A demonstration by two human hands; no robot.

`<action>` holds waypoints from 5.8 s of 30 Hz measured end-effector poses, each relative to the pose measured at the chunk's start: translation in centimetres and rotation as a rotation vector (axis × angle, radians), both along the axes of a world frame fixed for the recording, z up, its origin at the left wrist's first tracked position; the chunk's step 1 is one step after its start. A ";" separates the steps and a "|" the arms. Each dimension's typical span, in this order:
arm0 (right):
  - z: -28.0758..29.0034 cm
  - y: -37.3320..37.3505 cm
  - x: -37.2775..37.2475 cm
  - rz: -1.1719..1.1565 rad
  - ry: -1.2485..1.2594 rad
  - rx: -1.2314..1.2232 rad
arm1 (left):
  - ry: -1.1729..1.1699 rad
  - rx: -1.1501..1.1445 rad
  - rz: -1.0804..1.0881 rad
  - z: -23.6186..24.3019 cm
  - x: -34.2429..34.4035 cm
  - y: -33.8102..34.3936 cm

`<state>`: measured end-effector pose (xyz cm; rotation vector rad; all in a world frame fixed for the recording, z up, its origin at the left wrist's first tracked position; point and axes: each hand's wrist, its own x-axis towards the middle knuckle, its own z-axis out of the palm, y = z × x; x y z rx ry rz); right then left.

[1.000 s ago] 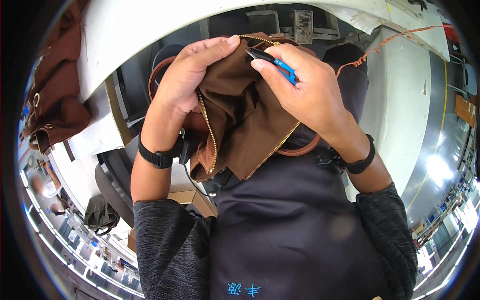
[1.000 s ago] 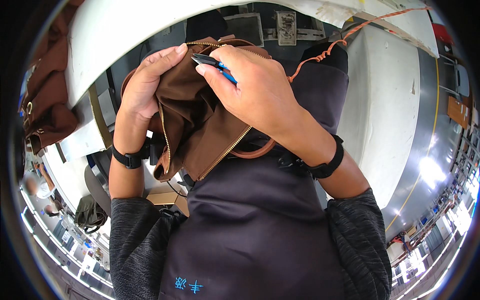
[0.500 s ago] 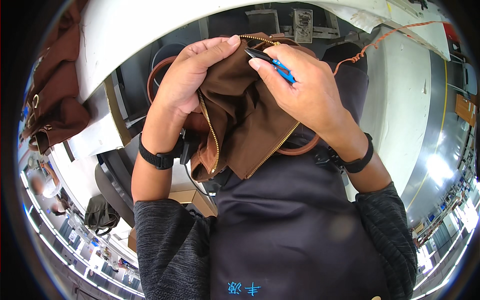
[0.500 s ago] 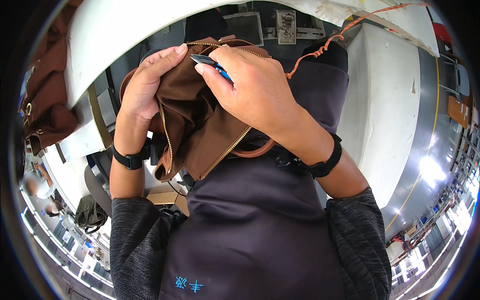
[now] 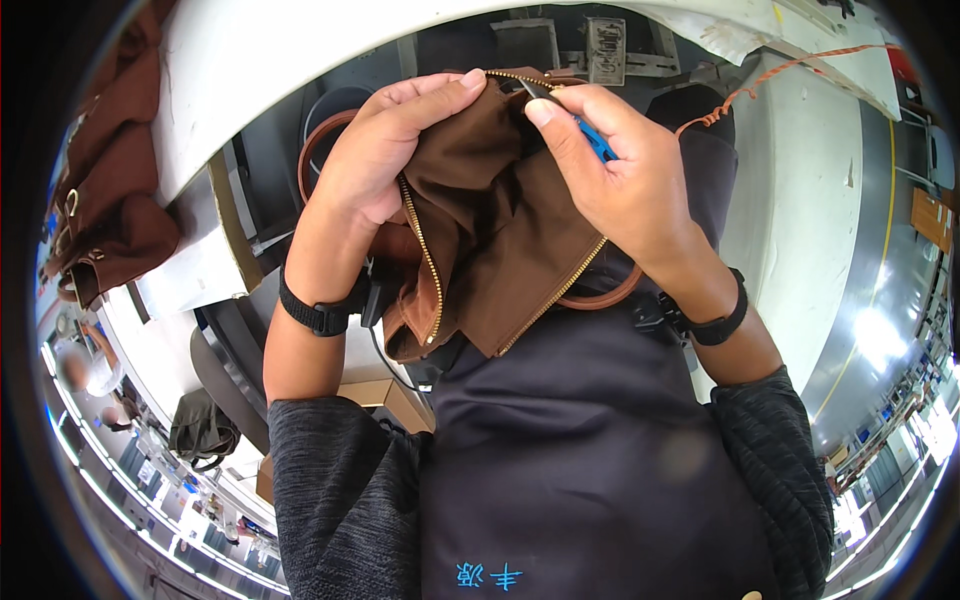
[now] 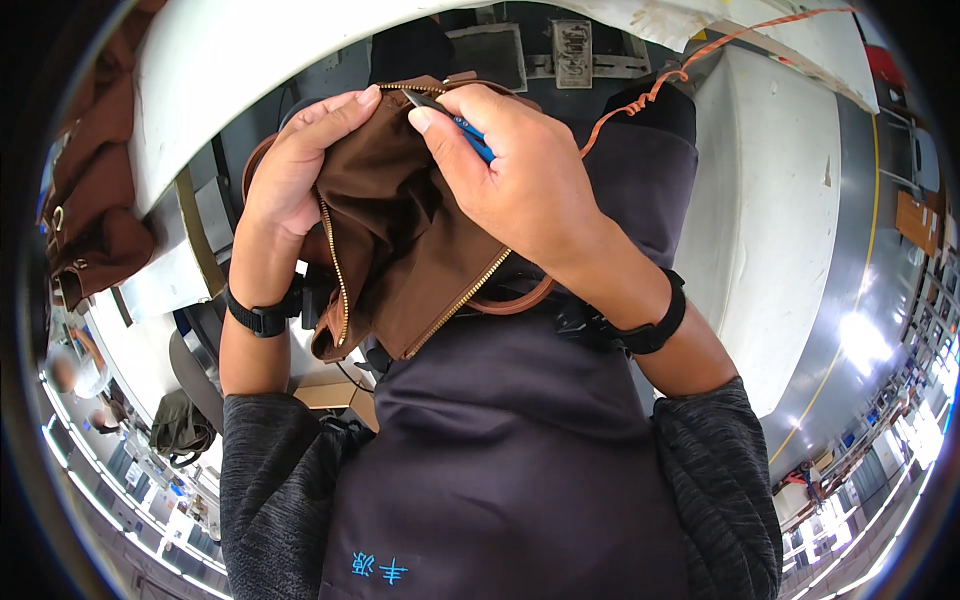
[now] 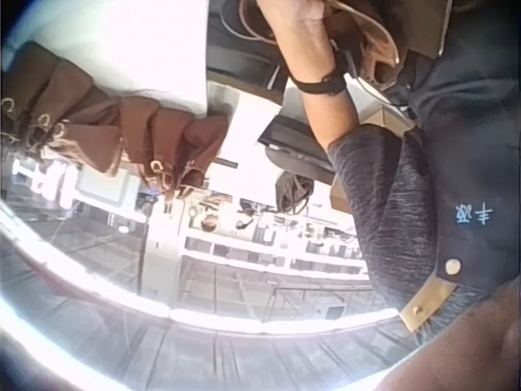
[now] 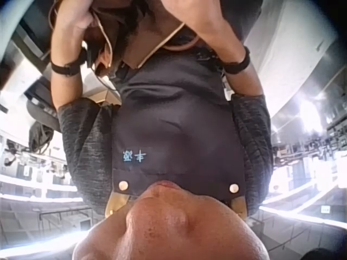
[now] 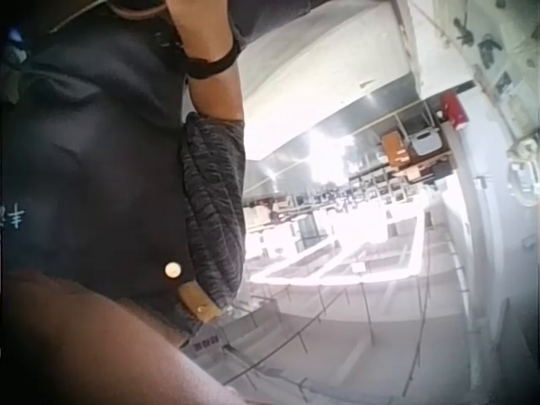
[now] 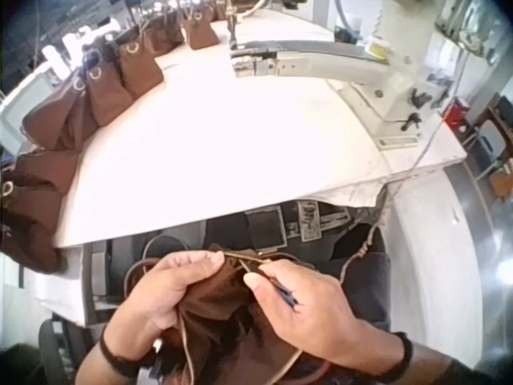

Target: The recorder uses a sewing machine to attach components and finish a leather handbag.

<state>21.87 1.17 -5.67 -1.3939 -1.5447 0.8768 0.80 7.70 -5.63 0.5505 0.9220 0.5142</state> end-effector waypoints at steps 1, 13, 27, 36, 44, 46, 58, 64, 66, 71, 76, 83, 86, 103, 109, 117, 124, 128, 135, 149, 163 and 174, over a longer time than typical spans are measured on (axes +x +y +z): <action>-0.1 -0.1 0.1 0.028 -0.018 -0.002 | -0.002 0.001 -0.002 0.1 0.0 0.0; -0.4 0.0 -0.1 0.057 -0.048 0.093 | -0.028 0.006 0.025 0.3 -0.1 -0.1; 0.0 -0.2 0.1 0.083 -0.110 0.069 | -0.038 0.072 0.008 0.1 -0.4 -0.3; -0.2 0.0 0.0 0.040 -0.056 0.066 | -0.029 0.077 0.008 0.2 0.0 -0.5; 0.2 -0.2 0.1 0.063 -0.051 0.029 | -0.056 0.066 0.008 0.2 -0.1 -0.4; 0.2 -0.2 0.0 0.054 -0.029 0.063 | -0.052 0.072 0.012 0.2 -0.2 -0.4; 0.7 0.3 0.8 0.037 0.061 -0.254 | 0.000 0.118 0.035 0.4 0.4 -0.8; 2.9 -0.3 1.8 0.113 0.017 -0.351 | -0.021 0.092 0.047 0.4 0.2 -0.9; 3.4 -0.7 1.8 0.126 0.028 -0.342 | 0.009 0.137 0.050 0.8 0.6 -1.2; 0.8 0.2 0.7 0.005 0.128 0.015 | 0.113 0.277 0.018 1.4 1.5 -1.7; 2.2 0.7 0.8 0.071 -0.011 -0.209 | 0.191 0.355 -0.001 1.5 1.2 -2.1; 2.9 2.1 1.8 0.186 -0.166 -0.099 | 0.266 0.461 -0.044 1.4 1.8 -2.3; 2.8 2.4 1.5 0.212 -0.232 -0.101 | 0.290 0.504 -0.036 1.3 1.8 -2.6; 1.3 2.6 0.4 0.039 -0.121 -0.045 | 0.026 0.190 0.071 0.7 0.9 -1.5; 1.5 6.0 4.0 0.014 -0.147 0.101 | 0.079 0.211 0.053 1.9 1.0 -1.7; 4.0 7.9 5.5 0.802 0.260 -0.271 | 0.335 1.049 -0.201 4.3 1.2 -4.3; 4.0 7.6 5.4 0.947 0.261 -0.259 | 0.650 2.055 -0.203 3.5 0.8 -5.9; 4.7 7.6 6.1 0.967 0.190 -0.317 | 0.717 1.936 -0.216 3.9 0.6 -6.7; 4.3 6.3 5.8 0.922 0.111 -0.059 | 0.652 2.102 -0.121 2.8 1.3 -6.1; 6.4 6.3 5.7 0.880 0.478 -0.776 | 0.630 2.046 -0.124 4.0 1.7 -6.4; 6.3 5.2 3.2 0.685 -0.071 -0.111 | 0.621 2.061 -0.150 3.6 2.3 -5.6; 4.5 5.4 1.8 0.609 0.240 -0.405 | 0.634 2.200 -0.124 1.8 2.2 -4.4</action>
